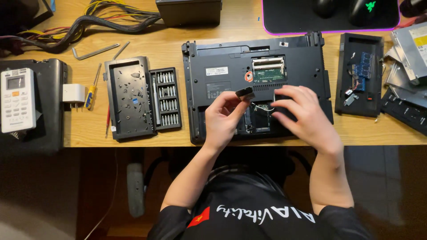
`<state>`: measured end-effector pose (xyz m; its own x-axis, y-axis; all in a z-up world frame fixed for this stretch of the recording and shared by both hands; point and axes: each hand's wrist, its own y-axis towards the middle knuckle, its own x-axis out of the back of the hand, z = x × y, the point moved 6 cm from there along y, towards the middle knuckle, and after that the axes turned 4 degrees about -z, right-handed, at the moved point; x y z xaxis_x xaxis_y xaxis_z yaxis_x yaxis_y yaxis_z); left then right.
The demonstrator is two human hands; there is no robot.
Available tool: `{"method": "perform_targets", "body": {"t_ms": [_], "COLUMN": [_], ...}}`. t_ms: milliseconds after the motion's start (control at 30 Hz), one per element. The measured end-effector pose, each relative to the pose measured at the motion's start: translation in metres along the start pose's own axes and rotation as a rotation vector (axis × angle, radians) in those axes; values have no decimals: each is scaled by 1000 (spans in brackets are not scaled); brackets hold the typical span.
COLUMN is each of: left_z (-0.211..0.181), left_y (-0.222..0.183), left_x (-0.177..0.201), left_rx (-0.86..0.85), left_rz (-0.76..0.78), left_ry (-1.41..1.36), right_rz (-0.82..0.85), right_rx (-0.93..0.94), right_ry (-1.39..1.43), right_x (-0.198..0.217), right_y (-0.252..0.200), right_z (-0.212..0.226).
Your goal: Disassembling a laptop to access internal components, removing and reinstalling the keyboard and working on a Wi-Fi card.
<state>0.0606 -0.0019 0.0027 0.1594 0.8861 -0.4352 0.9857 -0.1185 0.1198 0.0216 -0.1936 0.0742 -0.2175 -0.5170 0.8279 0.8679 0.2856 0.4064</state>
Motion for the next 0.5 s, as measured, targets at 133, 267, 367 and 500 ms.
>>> {"method": "perform_targets", "body": {"t_ms": [133,267,367,500], "left_z": [-1,9,5,4], "left_y": [1,-1,-2,-1], "left_x": [-3,2,0,0], "left_rx": [6,-4,-22,-8], "left_rz": [27,26,37,44], "left_ry": [-15,15,70,77], "right_rz": [13,-21,-19,-130], "right_rx": [106,63,-34,-73], "right_ry": [-12,-7,73,242], "right_x": [-10,-18,-21,-21], "right_y": [6,5,8,12], "right_z": [21,16,19,25]}}
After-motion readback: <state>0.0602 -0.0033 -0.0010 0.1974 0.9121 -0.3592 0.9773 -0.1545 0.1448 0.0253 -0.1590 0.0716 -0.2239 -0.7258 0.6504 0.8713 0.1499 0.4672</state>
